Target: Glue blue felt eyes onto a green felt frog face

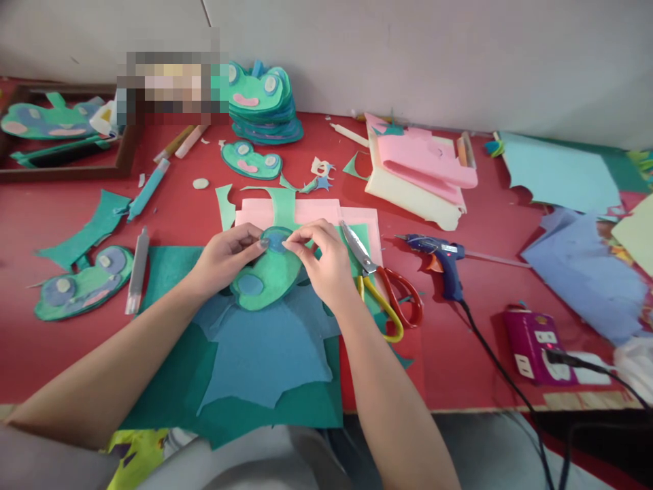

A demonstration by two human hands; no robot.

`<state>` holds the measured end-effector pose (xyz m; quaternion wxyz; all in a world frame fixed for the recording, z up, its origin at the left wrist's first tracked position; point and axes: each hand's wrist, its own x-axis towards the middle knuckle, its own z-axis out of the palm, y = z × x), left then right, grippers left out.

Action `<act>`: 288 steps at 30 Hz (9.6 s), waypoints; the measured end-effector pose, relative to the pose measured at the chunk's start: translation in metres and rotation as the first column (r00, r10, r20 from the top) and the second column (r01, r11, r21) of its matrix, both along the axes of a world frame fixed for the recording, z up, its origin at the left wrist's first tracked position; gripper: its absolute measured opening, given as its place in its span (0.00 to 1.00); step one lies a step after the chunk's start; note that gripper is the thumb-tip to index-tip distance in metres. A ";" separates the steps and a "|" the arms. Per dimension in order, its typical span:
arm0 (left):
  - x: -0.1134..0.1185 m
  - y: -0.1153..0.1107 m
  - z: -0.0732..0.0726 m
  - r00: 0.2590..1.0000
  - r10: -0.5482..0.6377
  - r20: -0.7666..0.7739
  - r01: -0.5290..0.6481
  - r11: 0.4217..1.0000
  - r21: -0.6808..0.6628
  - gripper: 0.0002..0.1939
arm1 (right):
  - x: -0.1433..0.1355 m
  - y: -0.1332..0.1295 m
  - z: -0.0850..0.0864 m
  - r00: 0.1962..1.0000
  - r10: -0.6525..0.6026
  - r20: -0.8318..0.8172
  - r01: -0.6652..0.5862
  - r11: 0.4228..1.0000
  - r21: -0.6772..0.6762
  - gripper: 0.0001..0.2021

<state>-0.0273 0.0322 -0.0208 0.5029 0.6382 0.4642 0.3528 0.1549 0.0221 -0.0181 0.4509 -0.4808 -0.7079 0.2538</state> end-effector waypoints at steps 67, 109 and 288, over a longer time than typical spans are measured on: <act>-0.002 0.003 -0.006 0.992 -0.126 -0.006 0.124 0.966 0.229 0.07 | -0.007 -0.002 -0.005 0.995 0.053 0.084 -0.058 0.997 0.055 0.03; 0.000 0.000 0.000 0.996 -0.037 0.079 0.030 0.996 0.084 0.10 | 0.003 0.000 0.006 0.999 0.037 0.014 -0.036 0.999 -0.022 0.05; -0.005 0.007 -0.012 0.930 0.352 -0.106 -0.334 0.930 0.155 0.07 | 0.004 0.004 -0.016 0.951 -0.158 -0.266 0.027 0.898 -0.439 0.14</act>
